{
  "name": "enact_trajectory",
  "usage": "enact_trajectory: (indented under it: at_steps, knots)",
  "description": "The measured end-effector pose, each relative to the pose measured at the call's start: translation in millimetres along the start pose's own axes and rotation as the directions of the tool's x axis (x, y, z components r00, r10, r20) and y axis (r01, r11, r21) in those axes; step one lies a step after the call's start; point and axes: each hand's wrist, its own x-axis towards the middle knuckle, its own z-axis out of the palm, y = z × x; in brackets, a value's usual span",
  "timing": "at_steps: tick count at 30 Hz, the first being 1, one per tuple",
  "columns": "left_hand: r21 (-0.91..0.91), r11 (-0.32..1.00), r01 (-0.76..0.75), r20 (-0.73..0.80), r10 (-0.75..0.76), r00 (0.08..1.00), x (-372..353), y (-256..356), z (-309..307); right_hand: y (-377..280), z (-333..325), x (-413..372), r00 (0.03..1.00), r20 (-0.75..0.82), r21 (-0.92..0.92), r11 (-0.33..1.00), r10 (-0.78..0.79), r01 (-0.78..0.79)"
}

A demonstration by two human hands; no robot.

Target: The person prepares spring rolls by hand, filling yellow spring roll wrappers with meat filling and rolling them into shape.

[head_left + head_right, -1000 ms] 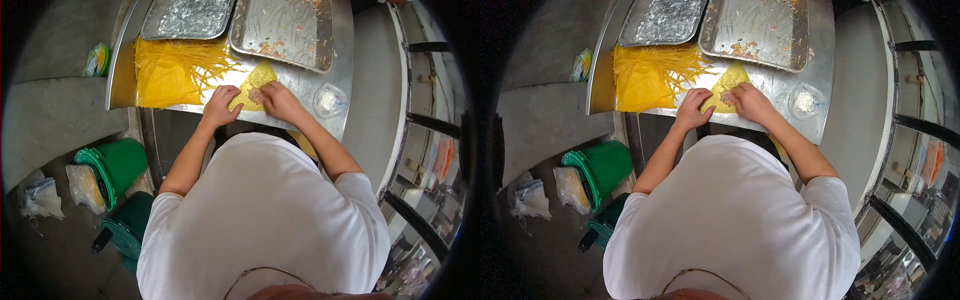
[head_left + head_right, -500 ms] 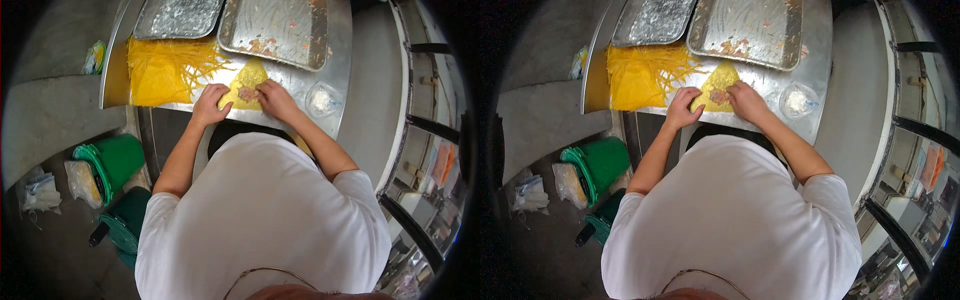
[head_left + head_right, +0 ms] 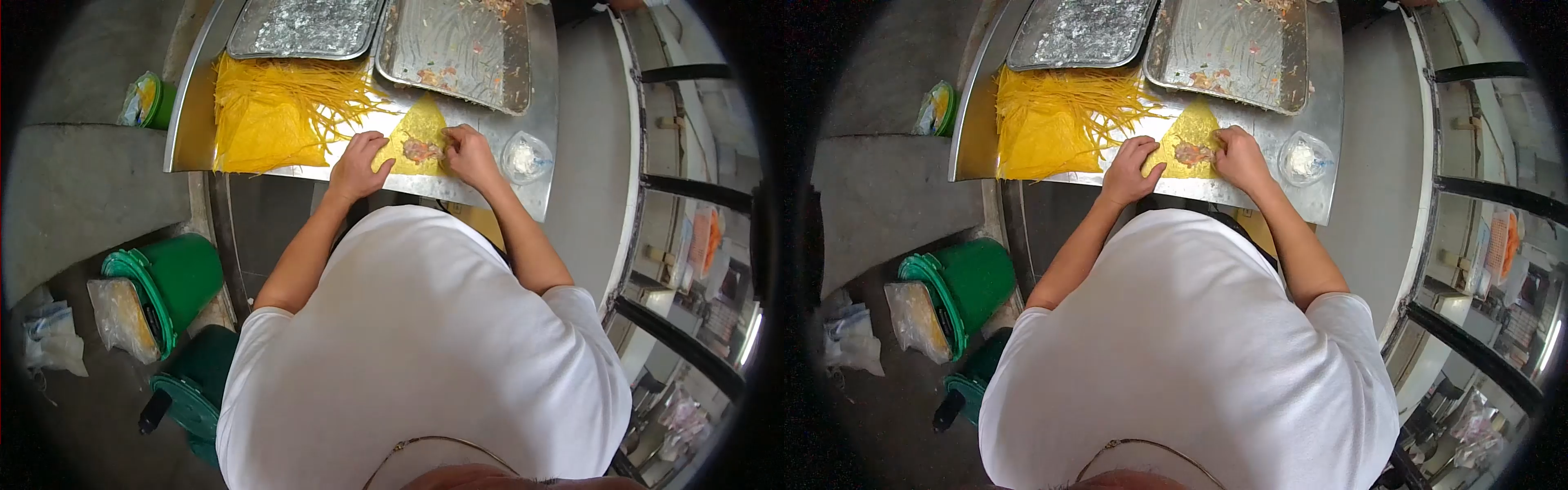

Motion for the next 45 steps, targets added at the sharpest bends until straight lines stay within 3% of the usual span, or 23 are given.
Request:
enact_trajectory:
  at_steps: [3, 5, 6, 8, 12, 15, 17, 18, 20, 21, 24, 26, 28, 30, 32, 36, 38, 39, 41, 42, 45]
  knots:
    - [-0.031, 0.999, 0.036, -0.015, -0.037, 0.999, 3, -3, 0, -13, 6, 3, 0.998, -0.044, 0.032, 0.999, -0.034, 0.035]
    - [-0.031, 0.999, 0.039, 0.018, -0.039, 0.999, 0, -5, 1, -36, 12, 5, 0.967, 0.012, -0.07, 0.964, -0.256, 0.256]
    - [-0.041, 0.998, 0.038, 0.022, -0.037, 0.999, -2, -4, 0, -35, 18, 7, 0.969, 0.013, -0.076, 0.966, -0.247, 0.248]
    - [-0.016, 0.998, 0.057, 0.047, -0.056, 0.997, 2, -4, -1, -29, 28, 21, 0.936, 0.219, -0.277, 0.903, -0.274, 0.329]
    - [-0.034, 0.995, 0.091, 0.076, -0.088, 0.993, 2, -1, -4, -34, 29, 15, 0.941, 0.261, -0.315, 0.902, -0.215, 0.294]
    - [-0.048, 0.995, 0.083, 0.082, -0.079, 0.993, 0, -2, -5, -32, 22, 8, 0.944, 0.195, -0.219, 0.926, -0.266, 0.307]
    - [-0.056, 0.996, 0.073, 0.07, -0.069, 0.995, 1, -6, -3, -26, 12, 3, 0.972, -0.045, -0.1, 0.969, -0.233, 0.227]
    - [-0.051, 0.996, 0.066, 0.063, -0.063, 0.996, 1, -8, -1, -21, 6, -1, 0.969, -0.051, -0.102, 0.967, -0.241, 0.235]
    - [-0.106, 0.992, 0.072, 0.006, -0.072, 0.997, 0, -10, 3, -9, -4, -5, 0.965, -0.126, -0.133, 0.96, 0.229, -0.245]
    - [-0.109, 0.992, 0.067, -0.042, -0.072, 0.997, 0, -8, 4, 7, -3, -6, 0.959, -0.093, -0.17, 0.944, 0.269, -0.282]
    - [-0.001, 0.997, 0.078, -0.024, -0.078, 0.997, 3, 0, 2, 22, 12, -17, 0.947, -0.043, -0.185, 0.929, 0.319, -0.322]
    - [0.09, 0.992, 0.09, -0.043, -0.086, 0.995, 8, 12, 2, 27, 22, -18, 0.934, -0.108, -0.164, 0.92, 0.342, -0.356]
    - [0.251, 0.934, 0.255, 0.151, -0.298, 0.943, 17, 29, -7, 23, 23, -14, 0.917, -0.027, -0.093, 0.913, 0.397, -0.398]
    - [0.265, 0.938, 0.225, 0.092, -0.257, 0.962, 20, 33, -3, 26, 21, -17, 0.918, -0.015, -0.019, 0.918, 0.396, -0.397]
    - [0.035, 0.817, 0.575, 0.122, -0.575, 0.809, 23, 41, 0, 36, 25, -20, 0.911, -0.073, 0.214, 0.899, 0.405, -0.382]
    - [0.055, 0.75, 0.659, 0.06, -0.662, 0.748, 8, 39, 2, 66, 45, -28, 0.862, -0.027, 0.434, 0.782, 0.507, -0.447]
    - [-0.013, 0.675, 0.737, 0.181, -0.724, 0.666, -2, 28, 6, 56, 32, -32, 0.815, 0.256, 0.5, 0.651, 0.52, -0.572]
    - [-0.008, 0.671, 0.741, 0.18, -0.728, 0.661, -3, 32, 7, 53, 30, -35, 0.813, 0.263, 0.501, 0.647, 0.519, -0.575]
    - [-0.222, 0.621, 0.751, 0.119, -0.748, 0.653, -5, 41, 11, 44, 29, -37, 0.839, 0.175, 0.522, 0.674, 0.515, -0.523]
    - [-0.22, 0.619, 0.754, 0.119, -0.75, 0.651, -3, 48, 14, 36, 26, -39, 0.838, 0.178, 0.523, 0.672, 0.515, -0.524]
    - [-0.282, 0.744, 0.606, -0.033, -0.639, 0.768, 8, 74, 22, 15, 23, -41, 0.863, 0.071, 0.508, 0.727, 0.5, -0.462]
